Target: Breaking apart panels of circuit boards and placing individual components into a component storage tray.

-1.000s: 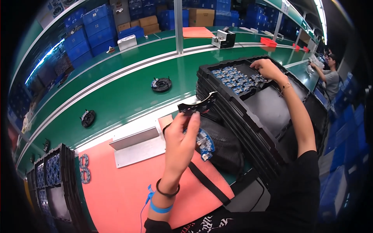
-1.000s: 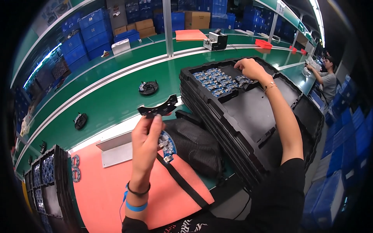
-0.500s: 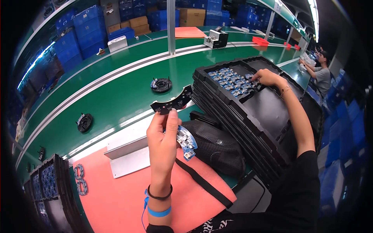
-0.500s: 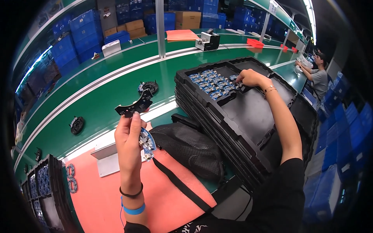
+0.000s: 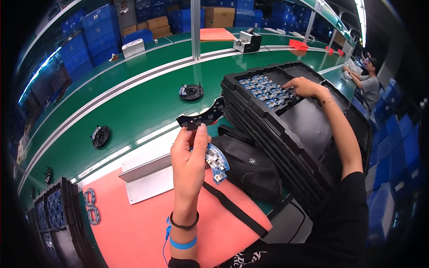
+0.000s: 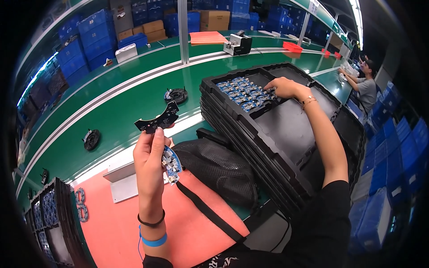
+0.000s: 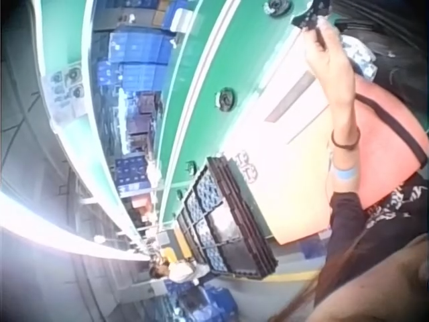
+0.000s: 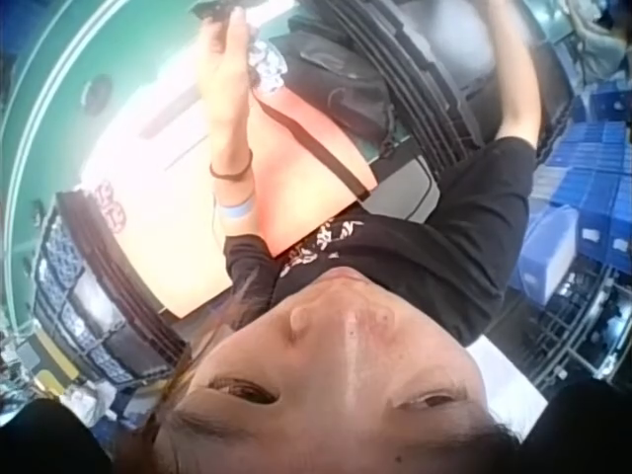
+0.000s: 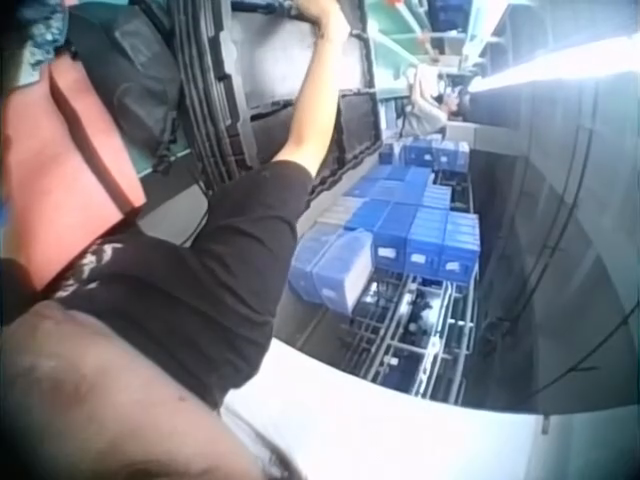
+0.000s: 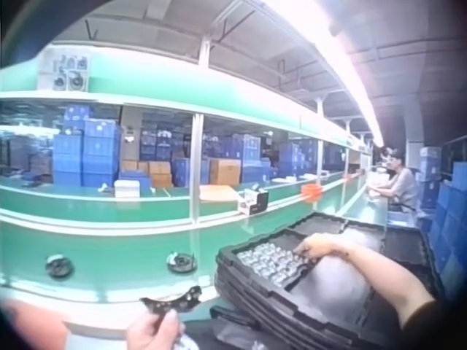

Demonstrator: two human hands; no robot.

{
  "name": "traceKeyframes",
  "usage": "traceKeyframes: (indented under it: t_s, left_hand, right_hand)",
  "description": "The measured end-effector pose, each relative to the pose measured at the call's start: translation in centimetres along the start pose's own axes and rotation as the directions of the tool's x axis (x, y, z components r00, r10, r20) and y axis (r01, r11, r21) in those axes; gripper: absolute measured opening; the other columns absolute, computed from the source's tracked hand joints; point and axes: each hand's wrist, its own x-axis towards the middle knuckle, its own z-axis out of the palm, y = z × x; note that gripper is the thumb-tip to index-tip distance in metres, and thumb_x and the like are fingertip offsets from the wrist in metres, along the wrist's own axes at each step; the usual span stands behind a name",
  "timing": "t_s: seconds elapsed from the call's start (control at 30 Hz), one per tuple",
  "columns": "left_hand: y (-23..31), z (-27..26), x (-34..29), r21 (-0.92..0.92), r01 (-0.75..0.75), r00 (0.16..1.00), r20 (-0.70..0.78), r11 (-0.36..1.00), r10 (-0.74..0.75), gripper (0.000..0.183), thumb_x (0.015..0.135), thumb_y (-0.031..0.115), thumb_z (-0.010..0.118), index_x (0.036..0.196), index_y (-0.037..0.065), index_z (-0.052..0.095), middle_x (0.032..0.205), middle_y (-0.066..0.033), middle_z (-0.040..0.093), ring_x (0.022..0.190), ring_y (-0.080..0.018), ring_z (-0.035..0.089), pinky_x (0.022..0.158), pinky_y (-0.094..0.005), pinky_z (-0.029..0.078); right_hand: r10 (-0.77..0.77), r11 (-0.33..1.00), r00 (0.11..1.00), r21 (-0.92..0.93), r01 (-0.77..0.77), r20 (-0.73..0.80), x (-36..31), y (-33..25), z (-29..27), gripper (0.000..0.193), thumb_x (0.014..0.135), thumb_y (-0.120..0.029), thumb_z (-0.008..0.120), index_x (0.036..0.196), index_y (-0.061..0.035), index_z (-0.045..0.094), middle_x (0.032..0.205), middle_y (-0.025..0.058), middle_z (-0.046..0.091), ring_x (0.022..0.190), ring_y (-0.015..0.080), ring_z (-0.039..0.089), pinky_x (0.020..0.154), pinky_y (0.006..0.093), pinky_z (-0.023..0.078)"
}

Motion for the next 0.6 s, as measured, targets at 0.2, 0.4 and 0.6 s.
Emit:
traceKeyframes:
  t_s: [0.2, 0.4, 0.6]
  left_hand:
    - [-0.1, 0.4, -0.2, 0.035, -0.004, 0.999, 0.047, 0.999, 0.003, 0.021, 0.087, 0.02, 0.052, 0.083, 0.0, 0.054, 0.064, 0.0001, 0.051, 0.048, -0.0023, 0.04, 0.039, -0.0182, 0.031]
    - [0.0, 0.7, -0.4, 0.044, -0.001, 0.999, 0.054, 0.999, -0.002, 0.021, 0.087, 0.02, 0.052, 0.083, 0.0, 0.054, 0.063, 0.0015, 0.049, 0.048, -0.0023, 0.04, 0.04, -0.0182, 0.03]
    - [-0.8, 1.1, -0.3, 0.097, 0.044, 0.994, 0.094, 0.994, -0.053, 0.02, 0.087, 0.019, 0.053, 0.086, -0.001, 0.057, 0.065, 0.0013, 0.049, 0.054, -0.003, 0.042, 0.046, -0.0186, 0.033]
  right_hand:
    - [0.053, 0.998, 0.998, 0.017, -0.054, 0.035, -0.7, -1.1, -0.8, 0.046, 0.066, 0.003, 0.041, 0.108, -0.007, 0.058, 0.109, 0.0158, 0.056, 0.104, 0.0291, 0.05, 0.092, 0.0337, 0.037]
    - [-0.039, 0.994, 0.999, 0.102, 0.041, -0.019, -1.1, -2.0, -1.9, 0.039, 0.068, 0.0, 0.044, 0.105, -0.0043, 0.058, 0.103, 0.0135, 0.059, 0.095, 0.0259, 0.055, 0.086, 0.0325, 0.041]
    - [-0.313, 0.693, 0.911, 0.59, 0.413, -0.27, -3.4, -11.5, -3.7, 0.027, 0.082, -0.014, 0.055, 0.106, -0.0018, 0.057, 0.094, 0.0059, 0.06, 0.089, 0.011, 0.054, 0.079, 0.0243, 0.044]
